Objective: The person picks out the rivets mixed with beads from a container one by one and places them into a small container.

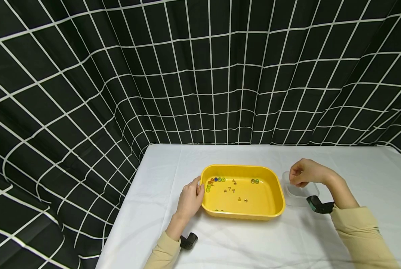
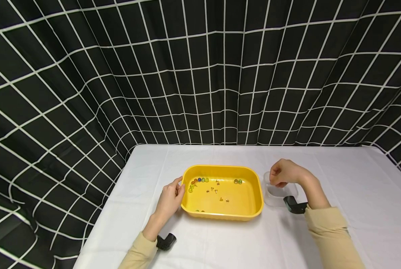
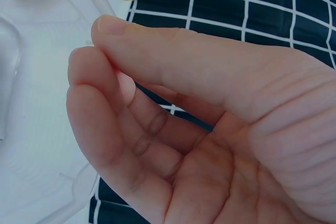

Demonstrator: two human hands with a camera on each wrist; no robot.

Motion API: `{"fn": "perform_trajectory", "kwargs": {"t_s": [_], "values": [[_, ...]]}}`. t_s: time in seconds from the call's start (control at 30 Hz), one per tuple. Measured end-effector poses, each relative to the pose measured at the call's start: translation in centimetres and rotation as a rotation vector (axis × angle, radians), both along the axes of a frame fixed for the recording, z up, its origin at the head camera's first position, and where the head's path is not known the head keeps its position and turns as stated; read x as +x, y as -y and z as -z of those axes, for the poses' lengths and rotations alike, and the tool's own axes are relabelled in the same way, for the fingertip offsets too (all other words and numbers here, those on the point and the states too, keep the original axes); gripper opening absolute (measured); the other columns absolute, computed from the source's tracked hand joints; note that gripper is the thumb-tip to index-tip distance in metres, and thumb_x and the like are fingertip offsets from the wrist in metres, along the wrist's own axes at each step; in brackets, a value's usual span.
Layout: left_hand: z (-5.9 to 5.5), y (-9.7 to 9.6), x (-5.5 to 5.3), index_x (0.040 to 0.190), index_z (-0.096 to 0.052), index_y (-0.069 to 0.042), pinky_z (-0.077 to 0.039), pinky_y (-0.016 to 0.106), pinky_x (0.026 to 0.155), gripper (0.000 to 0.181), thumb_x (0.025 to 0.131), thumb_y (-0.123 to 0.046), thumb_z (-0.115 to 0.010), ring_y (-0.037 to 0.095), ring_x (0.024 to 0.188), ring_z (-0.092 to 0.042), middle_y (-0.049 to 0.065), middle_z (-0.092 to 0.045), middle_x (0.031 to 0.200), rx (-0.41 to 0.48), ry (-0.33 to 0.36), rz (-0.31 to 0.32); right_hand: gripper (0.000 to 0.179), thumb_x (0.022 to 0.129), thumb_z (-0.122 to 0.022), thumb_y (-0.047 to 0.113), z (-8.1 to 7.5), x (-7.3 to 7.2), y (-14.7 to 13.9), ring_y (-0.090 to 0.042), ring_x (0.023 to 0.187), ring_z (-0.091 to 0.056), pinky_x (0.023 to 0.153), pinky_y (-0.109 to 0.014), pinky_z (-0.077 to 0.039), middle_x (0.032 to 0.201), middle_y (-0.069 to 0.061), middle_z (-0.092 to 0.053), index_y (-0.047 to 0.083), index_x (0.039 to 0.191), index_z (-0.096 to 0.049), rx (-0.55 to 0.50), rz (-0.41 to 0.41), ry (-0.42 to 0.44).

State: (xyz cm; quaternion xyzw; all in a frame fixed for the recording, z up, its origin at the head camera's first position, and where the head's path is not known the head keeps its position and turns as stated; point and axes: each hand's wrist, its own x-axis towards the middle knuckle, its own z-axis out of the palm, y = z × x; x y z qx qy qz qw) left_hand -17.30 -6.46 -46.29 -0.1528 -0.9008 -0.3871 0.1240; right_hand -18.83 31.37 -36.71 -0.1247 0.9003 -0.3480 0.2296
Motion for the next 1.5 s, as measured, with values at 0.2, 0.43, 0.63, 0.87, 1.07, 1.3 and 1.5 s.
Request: {"fn": "perform_trajectory", "kwargs": {"t_s": [0.2, 0.43, 0.63, 0.87, 1.07, 1.3, 1.5], "values": [[0.0, 0.0, 0.0, 0.12, -0.055, 0.009, -0.032, 0.018, 0.042, 0.035, 0.091, -0.01, -0.053, 0.003, 0.047, -0.036, -0.006, -0.041, 0.057, -0.001, -0.001, -0.001, 0.006, 0.076, -0.064, 0.0, 0.0, 0.1, 0.0, -0.019, 0.06, -0.051, 0.057, -0.028, -0.049, 0.063, -0.005, -0.054, -0.001, 0.073, -0.058, 0.0, 0.009, 0.006], [0.0, 0.0, 0.1, 0.12, -0.055, 0.01, -0.031, 0.017, 0.042, 0.035, 0.091, -0.01, -0.053, 0.003, 0.047, -0.035, -0.006, -0.041, 0.057, -0.008, -0.007, -0.005, 0.006, 0.076, -0.064, 0.0, -0.1, 0.2, 0.2, -0.019, 0.061, -0.051, 0.058, -0.029, -0.049, 0.064, -0.004, -0.053, -0.001, 0.075, -0.058, 0.007, 0.025, 0.026], [0.0, 0.1, 0.1, 0.12, -0.055, 0.01, -0.031, 0.017, 0.042, 0.035, 0.092, -0.011, -0.053, 0.003, 0.047, -0.035, -0.006, -0.041, 0.057, -0.008, 0.002, -0.003, 0.006, 0.076, -0.064, 0.0, 0.0, 0.1, 0.2, -0.018, 0.061, -0.05, 0.058, -0.028, -0.048, 0.064, -0.004, -0.053, -0.001, 0.075, -0.058, 0.009, 0.022, 0.027], [0.0, 0.1, 0.0, 0.12, -0.055, 0.009, -0.032, 0.017, 0.043, 0.036, 0.092, -0.012, -0.052, 0.003, 0.048, -0.035, -0.006, -0.041, 0.057, -0.015, -0.003, -0.001, 0.006, 0.076, -0.065, 0.001, 0.1, 0.0, 0.2, -0.018, 0.062, -0.051, 0.059, -0.029, -0.048, 0.064, -0.004, -0.053, 0.0, 0.075, -0.058, 0.015, 0.031, 0.028], [0.0, 0.1, 0.0, 0.121, -0.055, 0.009, -0.032, 0.017, 0.043, 0.036, 0.092, -0.012, -0.052, 0.003, 0.048, -0.035, -0.006, -0.041, 0.058, -0.018, 0.002, -0.001, 0.008, 0.08, -0.065, 0.004, 0.1, 0.1, 0.3, -0.019, 0.064, -0.053, 0.061, -0.03, -0.05, 0.067, -0.004, -0.055, 0.001, 0.075, -0.059, 0.031, 0.039, 0.019], [-0.1, 0.1, 0.0, 0.121, -0.055, 0.01, -0.032, 0.018, 0.042, 0.036, 0.092, -0.012, -0.052, 0.003, 0.047, -0.035, -0.005, -0.041, 0.057, -0.007, 0.003, 0.005, 0.011, 0.082, -0.063, 0.007, -0.1, -0.2, 0.7, -0.018, 0.065, -0.053, 0.061, -0.029, -0.05, 0.066, -0.003, -0.054, 0.001, 0.074, -0.058, 0.037, 0.026, 0.0], [-0.1, 0.1, -0.1, 0.12, -0.055, 0.01, -0.032, 0.018, 0.043, 0.036, 0.092, -0.012, -0.052, 0.003, 0.047, -0.035, -0.006, -0.041, 0.057, -0.011, -0.003, 0.006, 0.009, 0.082, -0.063, 0.007, 0.0, -0.5, 1.2, -0.019, 0.064, -0.054, 0.061, -0.03, -0.051, 0.066, -0.003, -0.054, 0.002, 0.075, -0.059, 0.037, 0.019, -0.016]]}}
